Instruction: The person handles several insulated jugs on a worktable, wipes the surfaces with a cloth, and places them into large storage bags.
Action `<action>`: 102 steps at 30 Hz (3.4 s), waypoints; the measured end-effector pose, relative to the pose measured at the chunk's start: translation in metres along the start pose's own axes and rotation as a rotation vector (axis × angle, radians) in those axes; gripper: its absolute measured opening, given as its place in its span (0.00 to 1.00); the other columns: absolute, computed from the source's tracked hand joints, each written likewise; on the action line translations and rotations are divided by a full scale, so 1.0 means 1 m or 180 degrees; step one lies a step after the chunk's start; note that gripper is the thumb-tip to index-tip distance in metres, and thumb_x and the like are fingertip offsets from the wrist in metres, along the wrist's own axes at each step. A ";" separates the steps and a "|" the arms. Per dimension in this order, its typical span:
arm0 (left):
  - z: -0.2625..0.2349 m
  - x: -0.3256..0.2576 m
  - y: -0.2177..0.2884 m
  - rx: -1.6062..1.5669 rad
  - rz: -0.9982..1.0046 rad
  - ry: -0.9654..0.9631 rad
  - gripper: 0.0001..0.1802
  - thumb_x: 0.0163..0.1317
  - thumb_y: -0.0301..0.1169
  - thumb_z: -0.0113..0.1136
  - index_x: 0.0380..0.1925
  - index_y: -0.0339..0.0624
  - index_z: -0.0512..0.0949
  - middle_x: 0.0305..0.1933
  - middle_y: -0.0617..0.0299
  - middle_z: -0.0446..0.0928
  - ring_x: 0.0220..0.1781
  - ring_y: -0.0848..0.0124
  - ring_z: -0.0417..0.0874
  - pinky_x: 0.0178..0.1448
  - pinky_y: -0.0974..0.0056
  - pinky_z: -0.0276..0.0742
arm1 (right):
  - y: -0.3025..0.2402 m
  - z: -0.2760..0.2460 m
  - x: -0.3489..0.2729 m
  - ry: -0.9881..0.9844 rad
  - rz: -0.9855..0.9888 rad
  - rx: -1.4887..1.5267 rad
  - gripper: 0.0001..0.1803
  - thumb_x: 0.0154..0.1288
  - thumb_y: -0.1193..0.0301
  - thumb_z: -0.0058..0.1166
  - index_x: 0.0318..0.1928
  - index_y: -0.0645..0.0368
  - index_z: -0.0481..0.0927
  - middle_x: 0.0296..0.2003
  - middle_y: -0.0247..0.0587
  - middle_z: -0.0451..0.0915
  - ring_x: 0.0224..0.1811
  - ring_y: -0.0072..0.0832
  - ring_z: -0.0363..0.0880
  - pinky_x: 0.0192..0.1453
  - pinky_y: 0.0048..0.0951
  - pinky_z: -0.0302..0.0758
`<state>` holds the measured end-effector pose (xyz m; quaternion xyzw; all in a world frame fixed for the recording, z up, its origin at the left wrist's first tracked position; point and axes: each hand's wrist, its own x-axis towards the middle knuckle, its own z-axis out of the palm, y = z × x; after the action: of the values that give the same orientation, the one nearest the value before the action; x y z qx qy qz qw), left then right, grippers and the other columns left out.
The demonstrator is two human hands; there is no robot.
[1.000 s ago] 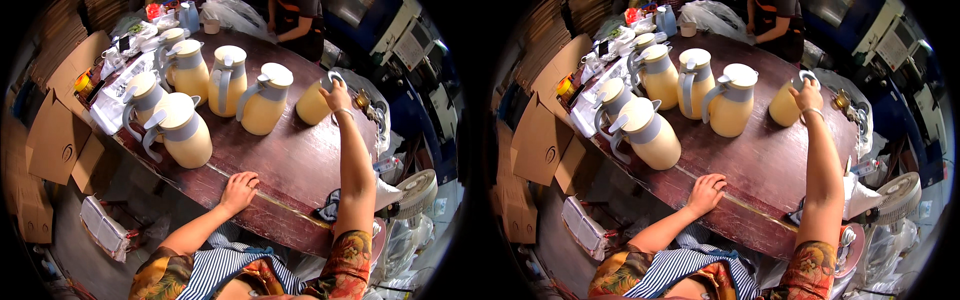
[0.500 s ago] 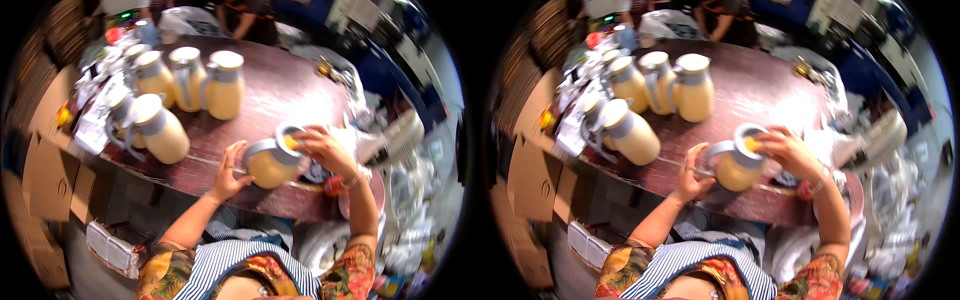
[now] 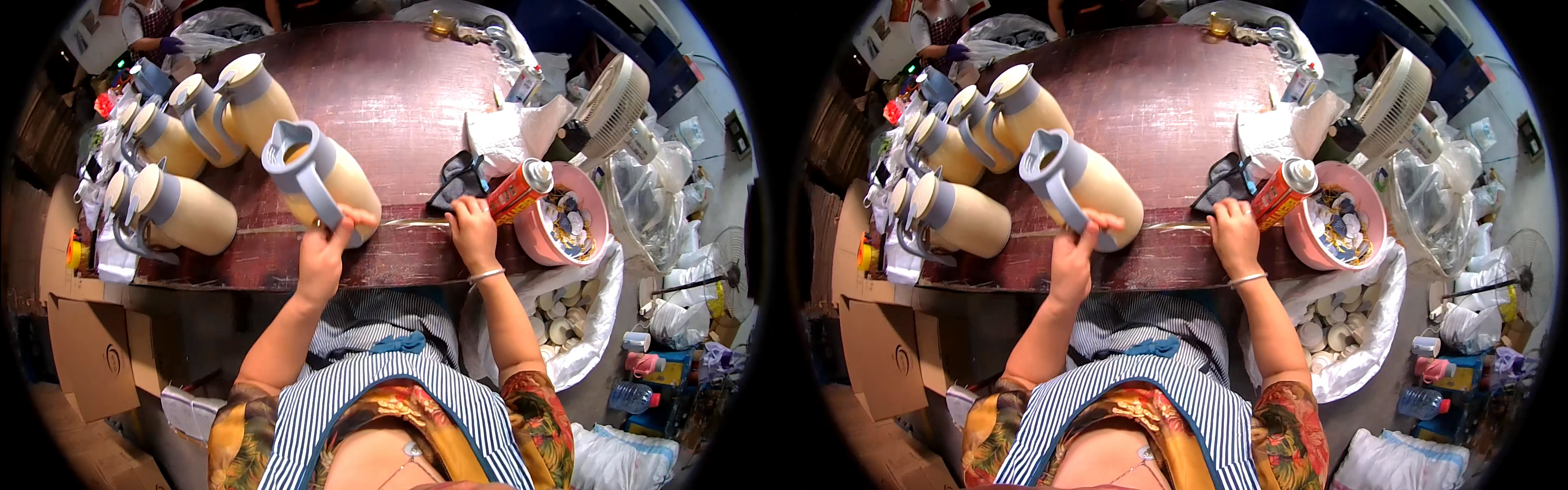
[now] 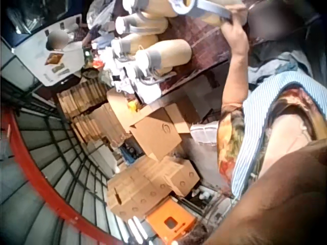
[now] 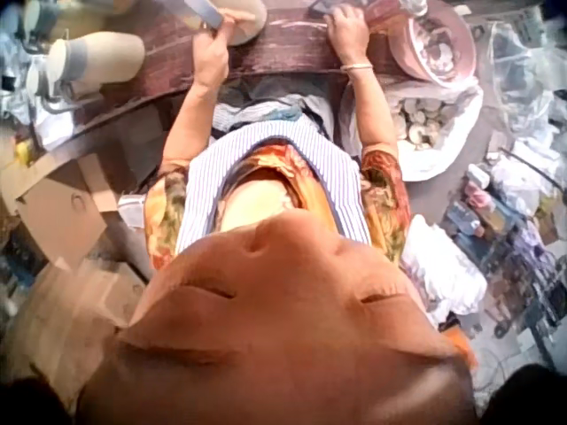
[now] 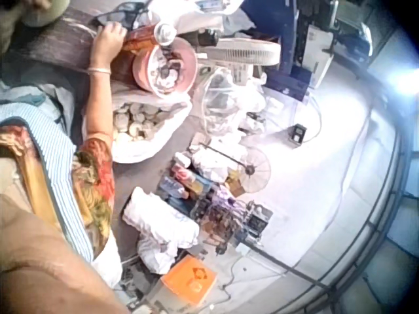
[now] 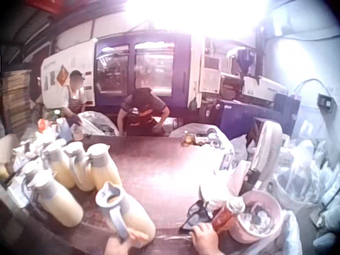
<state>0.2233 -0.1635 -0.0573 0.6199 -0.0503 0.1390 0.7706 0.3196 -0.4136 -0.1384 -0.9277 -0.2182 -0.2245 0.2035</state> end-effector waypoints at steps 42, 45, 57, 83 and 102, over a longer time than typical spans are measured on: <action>0.056 0.036 0.000 -0.1119 0.0277 0.0664 0.15 0.76 0.42 0.43 0.35 0.43 0.64 0.30 0.67 0.62 0.34 0.74 0.65 0.58 0.58 0.70 | -0.126 0.005 0.014 -0.0270 0.2032 0.6477 0.06 0.71 0.72 0.52 0.43 0.60 0.80 0.31 0.28 0.78 0.28 0.14 0.73 0.32 0.16 0.70; 0.056 0.033 0.001 -0.1089 0.0258 0.0709 0.15 0.76 0.42 0.43 0.35 0.43 0.64 0.30 0.67 0.63 0.34 0.74 0.65 0.56 0.59 0.71 | -0.136 -0.005 0.010 -0.0157 0.1994 0.6082 0.06 0.73 0.72 0.50 0.42 0.60 0.78 0.30 0.27 0.77 0.28 0.13 0.70 0.34 0.15 0.68; 0.046 0.040 0.004 -0.1543 0.0201 0.0767 0.13 0.75 0.41 0.45 0.39 0.43 0.69 0.30 0.67 0.64 0.35 0.72 0.67 0.62 0.56 0.68 | -0.111 -0.005 -0.011 -0.0217 0.2085 0.6335 0.11 0.75 0.69 0.47 0.49 0.60 0.79 0.35 0.32 0.81 0.31 0.16 0.76 0.36 0.18 0.73; 0.053 -0.025 -0.019 -0.1231 0.0712 0.0690 0.15 0.73 0.45 0.46 0.40 0.44 0.68 0.34 0.62 0.70 0.41 0.67 0.73 0.75 0.51 0.55 | -0.167 0.007 -0.026 0.0359 0.2731 0.6813 0.10 0.79 0.69 0.38 0.40 0.58 0.72 0.35 0.32 0.74 0.36 0.18 0.72 0.44 0.20 0.72; 0.080 -0.018 -0.022 -0.1248 0.0701 0.0930 0.15 0.71 0.45 0.48 0.42 0.45 0.68 0.34 0.64 0.69 0.46 0.66 0.72 0.73 0.54 0.58 | -0.155 0.000 -0.018 0.0611 0.2553 0.6345 0.11 0.79 0.69 0.37 0.45 0.59 0.74 0.40 0.32 0.77 0.42 0.19 0.73 0.50 0.23 0.72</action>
<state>0.2196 -0.2484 -0.0638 0.4229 -0.0317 0.2976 0.8553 0.2283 -0.2914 -0.1044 -0.3265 0.0340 0.0656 0.9423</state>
